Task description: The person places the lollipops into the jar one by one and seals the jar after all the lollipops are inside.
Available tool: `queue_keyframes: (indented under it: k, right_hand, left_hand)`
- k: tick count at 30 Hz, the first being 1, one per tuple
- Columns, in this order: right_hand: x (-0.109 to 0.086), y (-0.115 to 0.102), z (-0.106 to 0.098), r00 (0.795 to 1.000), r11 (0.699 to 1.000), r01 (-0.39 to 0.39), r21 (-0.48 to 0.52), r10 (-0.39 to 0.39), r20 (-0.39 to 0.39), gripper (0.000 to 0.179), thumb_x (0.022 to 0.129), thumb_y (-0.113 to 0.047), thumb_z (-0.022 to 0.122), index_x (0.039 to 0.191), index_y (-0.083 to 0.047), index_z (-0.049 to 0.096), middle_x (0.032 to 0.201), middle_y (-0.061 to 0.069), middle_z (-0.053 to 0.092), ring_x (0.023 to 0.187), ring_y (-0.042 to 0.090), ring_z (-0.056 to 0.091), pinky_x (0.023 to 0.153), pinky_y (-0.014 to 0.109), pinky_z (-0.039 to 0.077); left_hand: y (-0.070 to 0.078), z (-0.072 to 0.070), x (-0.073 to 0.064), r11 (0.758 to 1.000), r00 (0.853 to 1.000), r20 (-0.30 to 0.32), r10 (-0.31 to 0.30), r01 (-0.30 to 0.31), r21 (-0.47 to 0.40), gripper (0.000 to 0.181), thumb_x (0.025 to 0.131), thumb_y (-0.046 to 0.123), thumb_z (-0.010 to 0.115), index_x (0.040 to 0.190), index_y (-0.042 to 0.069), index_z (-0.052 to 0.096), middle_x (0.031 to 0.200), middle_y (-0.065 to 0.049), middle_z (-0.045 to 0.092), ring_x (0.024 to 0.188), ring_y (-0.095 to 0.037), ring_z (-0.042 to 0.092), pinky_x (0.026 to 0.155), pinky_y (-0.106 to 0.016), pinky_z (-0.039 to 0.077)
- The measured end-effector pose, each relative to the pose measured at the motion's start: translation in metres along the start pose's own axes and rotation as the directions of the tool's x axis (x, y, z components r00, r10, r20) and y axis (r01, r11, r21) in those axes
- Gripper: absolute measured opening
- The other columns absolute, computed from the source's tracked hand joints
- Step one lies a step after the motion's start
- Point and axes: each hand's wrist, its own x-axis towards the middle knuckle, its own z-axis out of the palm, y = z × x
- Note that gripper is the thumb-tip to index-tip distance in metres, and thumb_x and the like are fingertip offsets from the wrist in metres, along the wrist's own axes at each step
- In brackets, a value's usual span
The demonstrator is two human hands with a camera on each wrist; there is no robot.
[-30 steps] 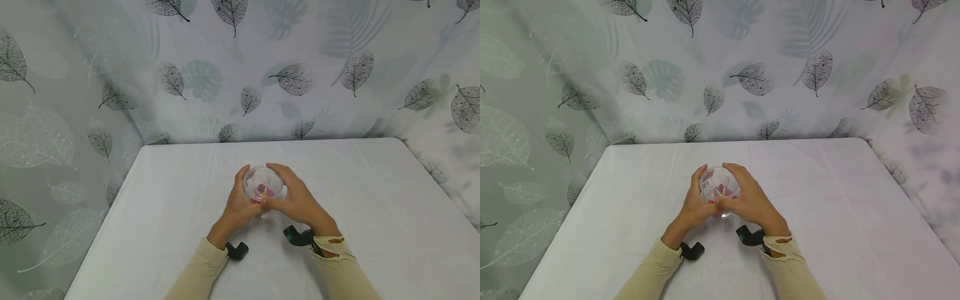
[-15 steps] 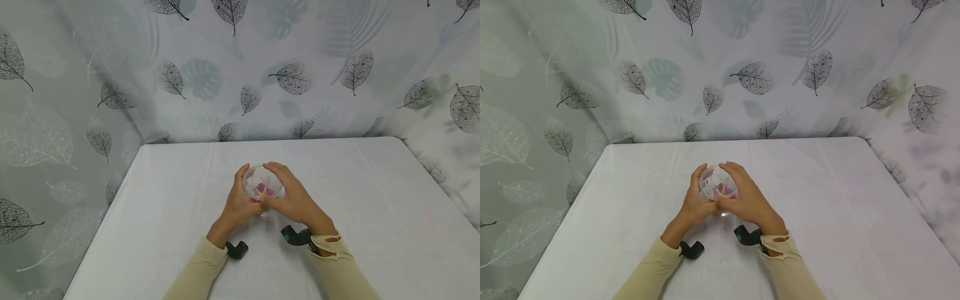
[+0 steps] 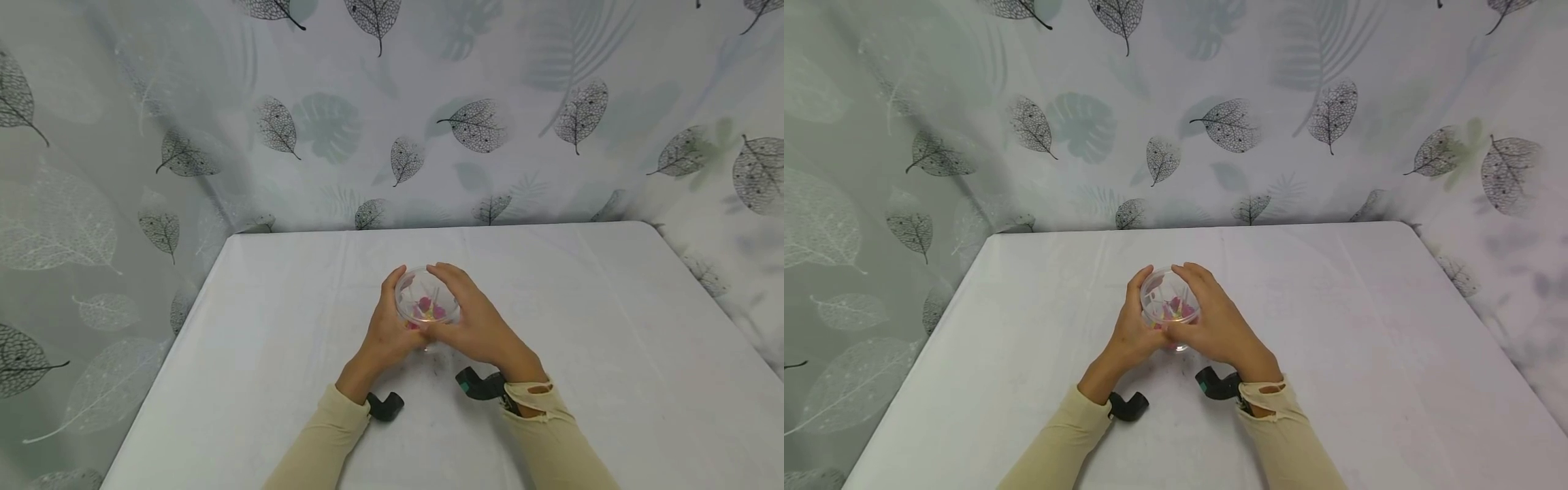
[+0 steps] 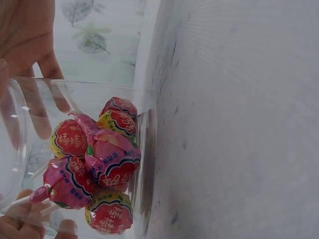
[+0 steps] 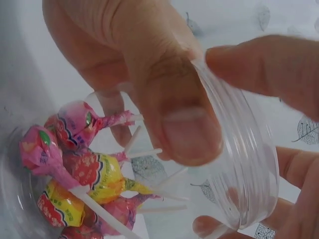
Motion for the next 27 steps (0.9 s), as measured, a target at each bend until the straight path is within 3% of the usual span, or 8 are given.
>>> queue_keyframes:
  k: [3,10,20,27]
  right_hand:
    - [0.0014,-0.0008,0.0019,1.000,1.000,-0.002,-0.021,0.002,-0.018,0.089,0.075,-0.036,0.083,0.149,-0.017,0.037,0.153,0.001,0.030,0.138,0.025,0.034,0.104,0.058,0.037]
    - [0.0000,-0.0009,0.0016,1.000,0.999,-0.031,-0.013,0.031,-0.003,0.086,0.079,-0.029,0.078,0.151,-0.030,0.031,0.158,-0.005,0.023,0.142,0.023,0.028,0.106,0.061,0.033]
    - [0.0000,-0.0014,0.0027,0.999,0.999,-0.033,-0.017,0.032,-0.040,0.079,0.077,-0.028,0.078,0.146,-0.017,0.041,0.151,0.001,0.033,0.132,0.027,0.041,0.101,0.060,0.039]
    - [-0.0010,-0.0038,0.0018,1.000,0.999,-0.026,-0.038,0.025,-0.017,0.086,0.077,-0.028,0.079,0.150,-0.026,0.034,0.155,0.001,0.027,0.137,0.028,0.035,0.103,0.060,0.037]
  left_hand:
    - [-0.0006,-0.0005,0.0002,1.000,1.000,-0.003,0.007,-0.007,-0.009,0.112,0.067,0.020,0.088,0.149,0.043,0.014,0.148,0.004,0.036,0.125,-0.021,0.045,0.105,-0.053,0.038]
    - [-0.0023,-0.0005,0.0002,1.000,1.000,0.003,0.004,-0.004,-0.013,0.109,0.069,0.023,0.086,0.149,0.043,0.014,0.149,0.003,0.035,0.125,-0.023,0.046,0.104,-0.054,0.038]
    - [-0.0020,-0.0001,-0.0008,1.000,1.000,0.001,0.000,0.000,-0.016,0.108,0.070,0.026,0.086,0.149,0.042,0.015,0.148,0.003,0.036,0.123,-0.026,0.047,0.104,-0.053,0.040]
    - [-0.0021,-0.0004,-0.0008,1.000,1.000,0.006,0.008,-0.008,-0.010,0.109,0.069,0.025,0.086,0.149,0.042,0.014,0.149,0.003,0.035,0.125,-0.024,0.046,0.105,-0.053,0.038]
